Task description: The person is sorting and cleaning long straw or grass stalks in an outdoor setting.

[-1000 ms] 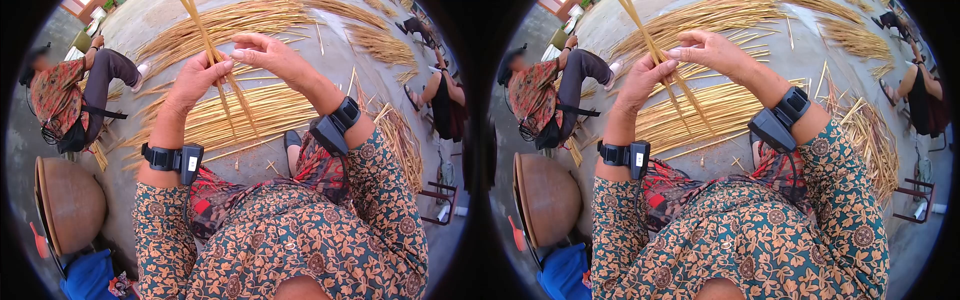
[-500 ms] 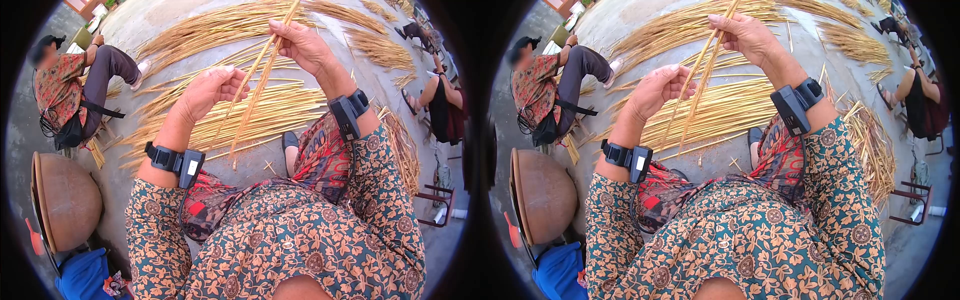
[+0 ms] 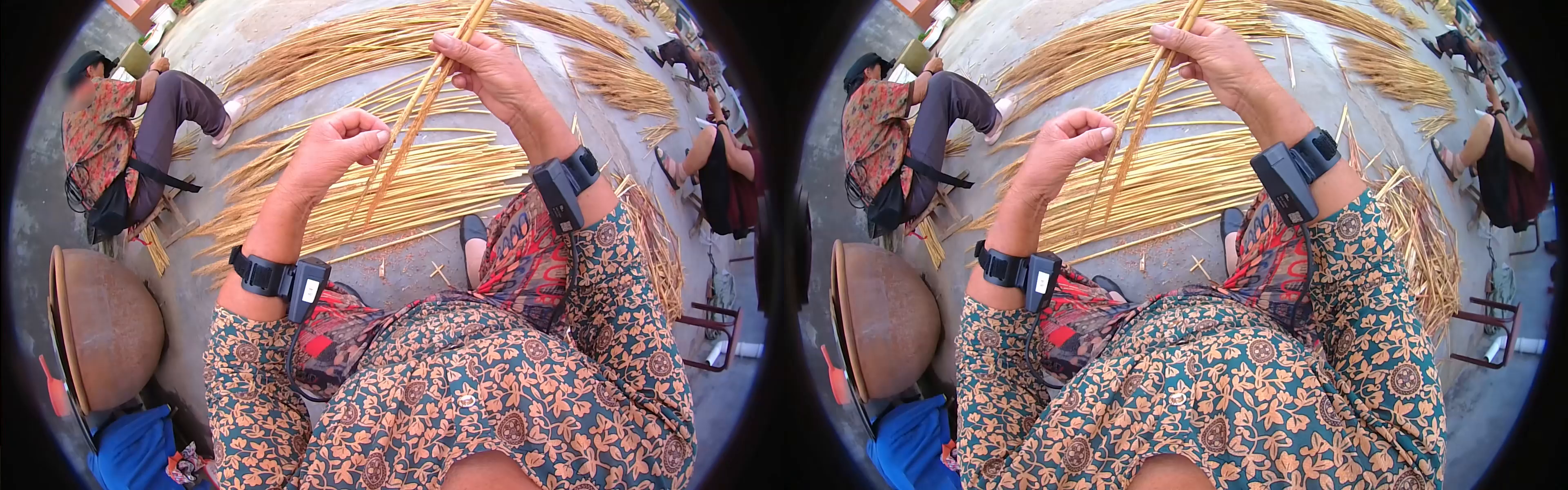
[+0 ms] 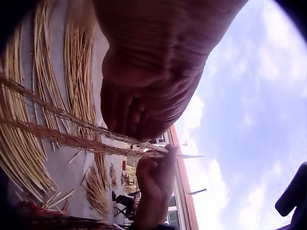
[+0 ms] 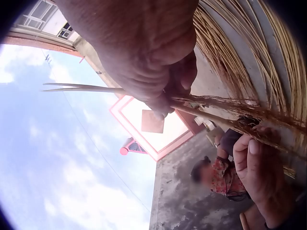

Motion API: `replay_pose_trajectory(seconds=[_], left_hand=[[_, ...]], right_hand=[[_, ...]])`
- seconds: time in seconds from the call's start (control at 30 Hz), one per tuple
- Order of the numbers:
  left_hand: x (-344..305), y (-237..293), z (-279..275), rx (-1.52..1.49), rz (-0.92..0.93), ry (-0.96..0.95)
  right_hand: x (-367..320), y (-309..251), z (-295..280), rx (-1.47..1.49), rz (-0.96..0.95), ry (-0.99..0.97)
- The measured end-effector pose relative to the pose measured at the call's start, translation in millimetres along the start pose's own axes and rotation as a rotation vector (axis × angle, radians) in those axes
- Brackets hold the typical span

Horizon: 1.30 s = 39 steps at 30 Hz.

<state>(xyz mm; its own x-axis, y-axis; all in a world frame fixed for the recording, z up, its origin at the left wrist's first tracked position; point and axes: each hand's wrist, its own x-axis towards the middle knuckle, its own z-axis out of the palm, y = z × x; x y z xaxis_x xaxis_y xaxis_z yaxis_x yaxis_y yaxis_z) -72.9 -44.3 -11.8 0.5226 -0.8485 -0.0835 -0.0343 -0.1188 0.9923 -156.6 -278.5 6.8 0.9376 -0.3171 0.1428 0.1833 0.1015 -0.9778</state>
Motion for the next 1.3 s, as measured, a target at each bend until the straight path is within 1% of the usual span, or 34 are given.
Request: replay_pose_trajectory(seconds=[0.13,0.23,0.33,0.43,0.53,0.63,0.67,0.77,0.8,0.9,0.93,1.03,1.13,1.23,1.3], left_hand=[[0,2,2,0.078,-0.007,0.034],[4,-1,1,0.167,-0.064,0.105],[7,-4,-2,0.165,-0.153,0.09],[7,-1,-2,0.089,-0.249,0.113],[8,-5,-12,-0.041,-0.313,0.111],[7,-18,-25,-0.038,-0.244,0.107],[8,-19,-28,-0.029,-0.18,0.075],[7,-5,-16,0.157,-0.001,0.151],[5,-3,-13,0.087,0.016,0.125],[0,6,1,0.03,0.111,0.015],[-1,10,3,0.028,0.101,0.014],[4,0,1,0.094,0.123,0.049],[6,-5,1,0.193,0.15,0.127],[8,-10,6,0.342,0.243,0.224],[6,-4,6,0.427,0.19,0.232]], right_hand=[[-1,1,4,-0.058,-0.032,0.023],[-2,3,8,-0.146,-0.037,0.075],[-2,6,15,-0.208,-0.031,0.114],[-6,5,20,-0.206,-0.06,0.129],[-3,5,13,-0.139,-0.116,0.191],[2,9,-5,-0.152,-0.089,0.267],[1,14,-7,-0.138,-0.101,0.239],[-4,5,6,-0.187,-0.119,0.274],[-2,6,5,-0.161,-0.146,0.258],[0,7,7,-0.167,-0.154,0.291],[1,6,7,-0.167,-0.149,0.297],[1,6,6,-0.168,-0.147,0.299],[1,6,4,-0.169,-0.162,0.295],[-1,5,8,-0.189,-0.17,0.305],[0,5,10,-0.197,-0.175,0.295]])
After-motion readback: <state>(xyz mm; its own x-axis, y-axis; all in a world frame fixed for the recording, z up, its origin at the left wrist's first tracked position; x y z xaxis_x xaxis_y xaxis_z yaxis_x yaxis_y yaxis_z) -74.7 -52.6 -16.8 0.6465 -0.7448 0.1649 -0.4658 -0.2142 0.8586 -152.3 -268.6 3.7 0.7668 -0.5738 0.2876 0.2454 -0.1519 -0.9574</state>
